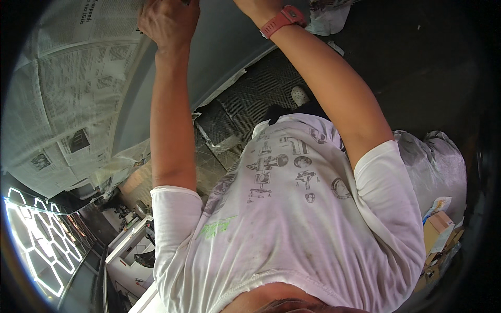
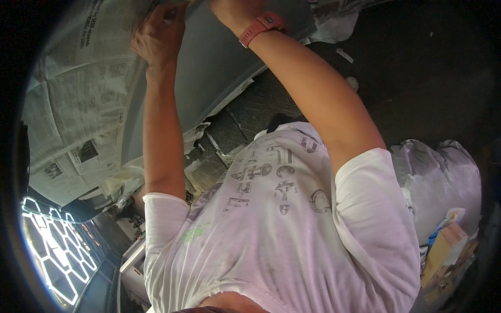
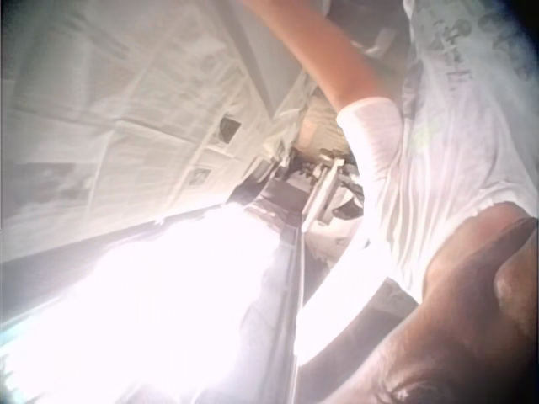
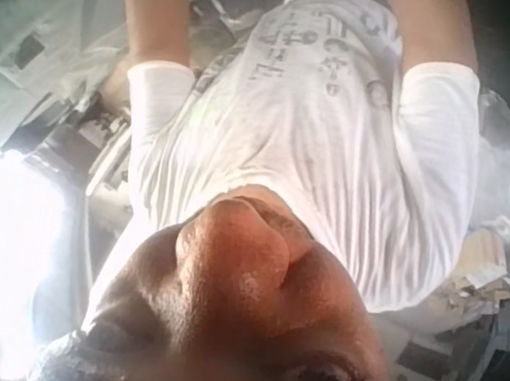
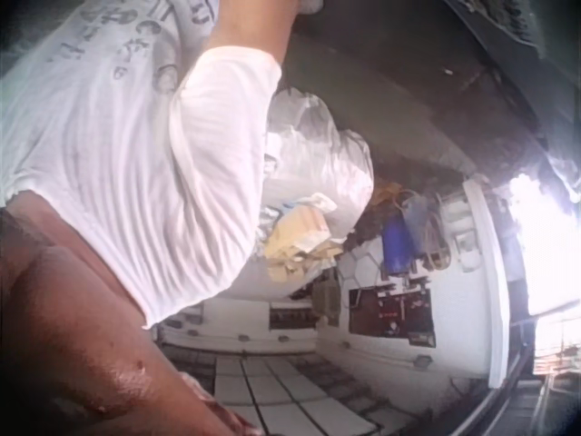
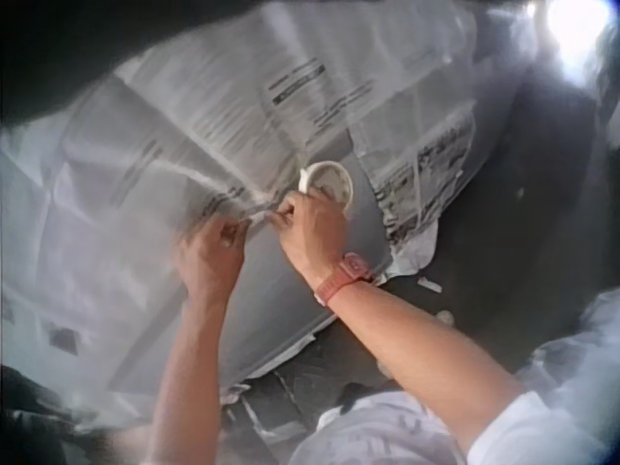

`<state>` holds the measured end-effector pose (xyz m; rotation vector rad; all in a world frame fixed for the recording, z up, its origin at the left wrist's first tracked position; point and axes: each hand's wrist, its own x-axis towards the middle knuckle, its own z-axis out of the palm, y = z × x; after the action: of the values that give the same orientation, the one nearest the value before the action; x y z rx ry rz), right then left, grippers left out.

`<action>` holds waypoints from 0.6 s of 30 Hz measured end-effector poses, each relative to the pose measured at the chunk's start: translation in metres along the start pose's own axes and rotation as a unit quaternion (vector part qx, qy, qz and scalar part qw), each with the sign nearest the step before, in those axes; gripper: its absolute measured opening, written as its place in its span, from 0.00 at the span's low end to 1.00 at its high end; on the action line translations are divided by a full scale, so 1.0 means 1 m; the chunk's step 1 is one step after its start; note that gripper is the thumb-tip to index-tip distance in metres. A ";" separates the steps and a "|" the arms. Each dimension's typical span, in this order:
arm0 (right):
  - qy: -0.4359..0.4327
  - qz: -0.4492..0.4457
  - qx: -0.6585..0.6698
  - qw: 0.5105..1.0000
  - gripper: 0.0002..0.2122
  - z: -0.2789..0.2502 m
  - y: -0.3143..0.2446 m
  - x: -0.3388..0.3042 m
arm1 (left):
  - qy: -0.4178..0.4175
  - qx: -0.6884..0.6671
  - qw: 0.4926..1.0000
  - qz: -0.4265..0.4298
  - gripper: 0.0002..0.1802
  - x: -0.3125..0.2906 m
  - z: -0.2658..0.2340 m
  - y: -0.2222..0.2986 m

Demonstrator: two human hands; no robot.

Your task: The person tapes sheets of newspaper onto a car door panel using masking tape. They repeatedly unfold newspaper, position it over the surface, and secure it with tape, covering the panel progressively.

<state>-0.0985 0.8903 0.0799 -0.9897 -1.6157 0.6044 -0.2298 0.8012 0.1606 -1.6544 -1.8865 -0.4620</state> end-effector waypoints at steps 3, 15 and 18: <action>0.018 -0.012 0.014 1.000 0.12 0.008 -0.002 0.006 | 0.042 0.073 0.990 0.118 0.08 0.013 -0.006 0.000; 0.041 -0.028 -0.007 0.999 0.14 0.024 -0.003 0.023 | 0.028 0.150 0.983 0.100 0.10 0.022 0.001 0.001; 0.028 -0.016 0.001 0.999 0.15 0.023 -0.001 0.023 | 0.055 0.166 0.980 0.100 0.11 0.020 0.005 0.000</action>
<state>-0.1221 0.9114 0.0866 -0.9700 -1.5784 0.5526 -0.2315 0.8200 0.1695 -1.5388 -1.5961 -0.1431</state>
